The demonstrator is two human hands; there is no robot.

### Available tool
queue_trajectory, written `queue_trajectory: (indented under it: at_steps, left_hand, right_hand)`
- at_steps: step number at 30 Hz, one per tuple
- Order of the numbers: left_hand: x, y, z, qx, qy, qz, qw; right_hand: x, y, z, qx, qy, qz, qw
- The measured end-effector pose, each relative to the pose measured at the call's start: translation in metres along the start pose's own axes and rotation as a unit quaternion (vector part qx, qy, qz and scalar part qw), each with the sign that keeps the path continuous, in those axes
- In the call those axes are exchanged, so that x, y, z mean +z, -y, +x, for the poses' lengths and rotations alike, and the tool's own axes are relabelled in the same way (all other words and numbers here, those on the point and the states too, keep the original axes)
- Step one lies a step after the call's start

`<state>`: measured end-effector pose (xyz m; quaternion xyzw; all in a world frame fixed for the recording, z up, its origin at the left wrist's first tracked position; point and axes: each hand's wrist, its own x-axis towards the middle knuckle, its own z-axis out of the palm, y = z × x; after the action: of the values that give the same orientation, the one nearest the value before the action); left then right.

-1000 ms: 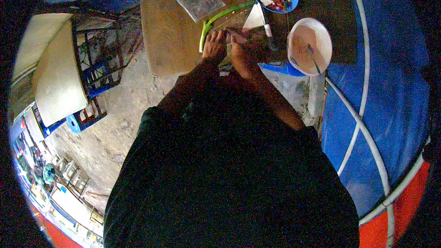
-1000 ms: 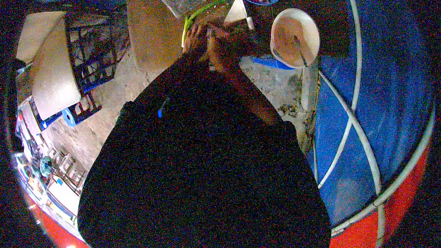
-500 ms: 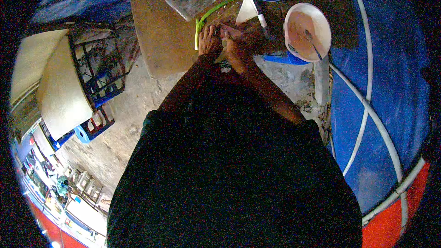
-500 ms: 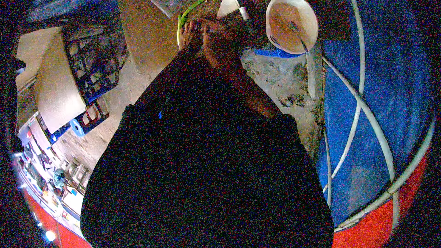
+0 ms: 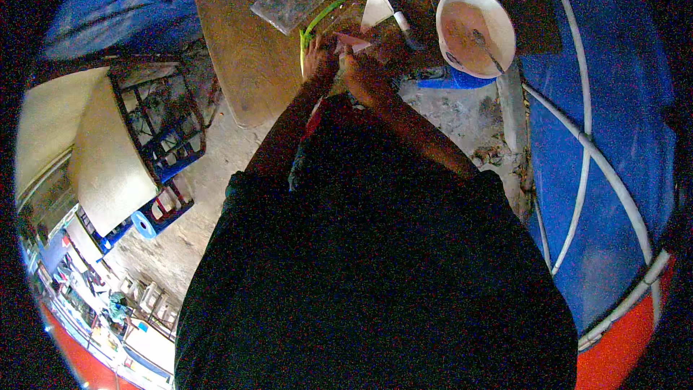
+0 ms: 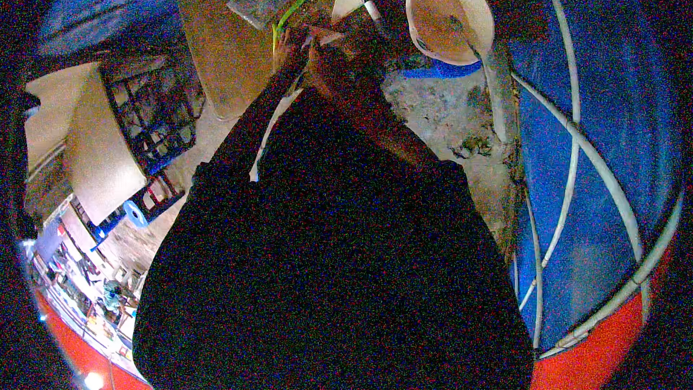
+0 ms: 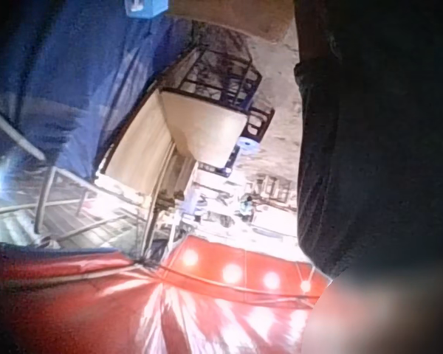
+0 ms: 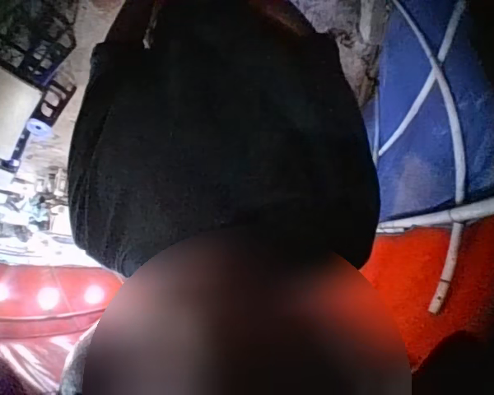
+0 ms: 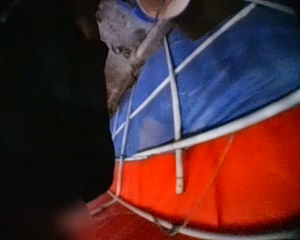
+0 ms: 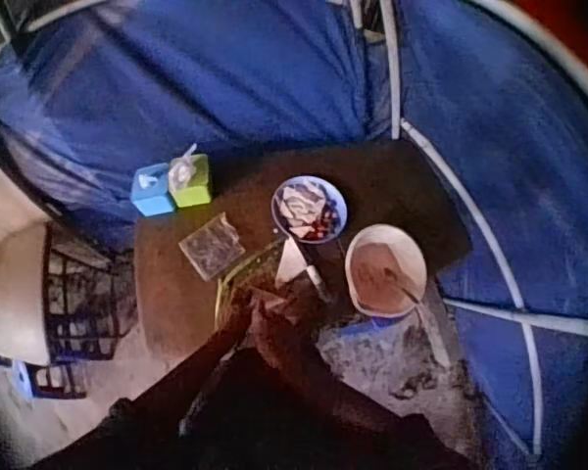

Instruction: The person repeatedly scoops a paste from a white bowl with a spoon and spreads it onto triangular wrappers. They fold the wrappers into sealed packets and place them into a blue bowl. The process continues with multiple wrappers throughout the clip.

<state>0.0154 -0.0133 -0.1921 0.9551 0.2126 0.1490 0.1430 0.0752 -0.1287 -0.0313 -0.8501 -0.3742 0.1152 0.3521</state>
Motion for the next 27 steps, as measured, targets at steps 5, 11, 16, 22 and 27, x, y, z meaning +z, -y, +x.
queue_trajectory:
  at_steps: [5,11,16,22,27]
  left_hand:
    - [-0.009,0.015,0.007,-0.078,0.03,-0.035,0.996]
    - [-0.031,0.017,0.032,-0.056,0.134,0.042,0.989]
    - [-0.047,0.019,0.044,-0.037,0.112,0.065,0.991]
    - [-0.051,0.017,0.046,-0.027,0.156,0.057,0.986]
    - [-0.05,0.011,0.043,-0.036,0.111,0.055,0.992]
  right_hand:
    - [0.0,-0.029,0.009,-0.045,0.22,-0.205,0.953]
    - [0.008,-0.026,0.0,-0.14,0.037,-0.233,0.962]
    - [0.002,-0.021,0.008,-0.103,0.133,-0.222,0.96]
    - [-0.002,-0.021,0.004,-0.093,0.148,-0.234,0.956]
    - [-0.004,-0.029,0.0,-0.157,0.095,-0.218,0.959]
